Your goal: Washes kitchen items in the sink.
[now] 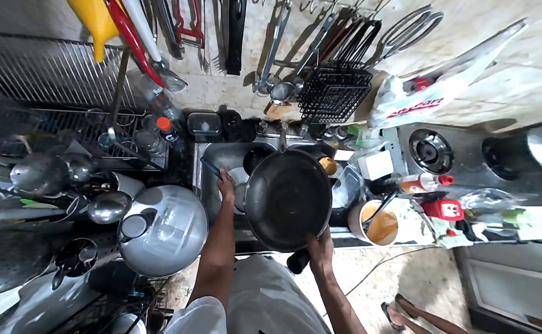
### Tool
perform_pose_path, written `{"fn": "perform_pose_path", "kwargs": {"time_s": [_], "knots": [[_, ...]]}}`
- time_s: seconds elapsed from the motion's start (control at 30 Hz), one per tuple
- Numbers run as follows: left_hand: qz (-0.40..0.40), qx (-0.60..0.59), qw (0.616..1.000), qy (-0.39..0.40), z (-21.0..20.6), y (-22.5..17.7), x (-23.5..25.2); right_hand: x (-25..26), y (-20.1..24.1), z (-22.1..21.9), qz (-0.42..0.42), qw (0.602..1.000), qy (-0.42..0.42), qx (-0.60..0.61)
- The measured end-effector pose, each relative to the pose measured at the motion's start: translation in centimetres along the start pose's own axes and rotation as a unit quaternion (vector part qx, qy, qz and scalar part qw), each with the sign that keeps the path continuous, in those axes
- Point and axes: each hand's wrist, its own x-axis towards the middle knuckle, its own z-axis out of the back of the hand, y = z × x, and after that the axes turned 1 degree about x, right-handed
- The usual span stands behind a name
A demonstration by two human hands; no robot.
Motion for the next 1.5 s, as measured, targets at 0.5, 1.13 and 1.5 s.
{"fn": "perform_pose_path", "kwargs": {"time_s": [0.5, 1.13, 1.5], "knots": [[0.013, 0.014, 1.0, 0.012, 0.4, 1.1, -0.5, -3.6, 0.4, -0.6, -0.004, 0.995, -0.057, -0.079], [0.042, -0.016, 0.998, 0.037, -0.3, 0.4, -2.8, -7.9, -0.1, 0.0, 0.035, 0.991, -0.13, -0.027], [0.012, -0.045, 0.999, 0.004, 0.0, -7.7, -1.4, -7.1, 0.2, 2.9, -0.052, 0.979, -0.089, 0.176]]}}
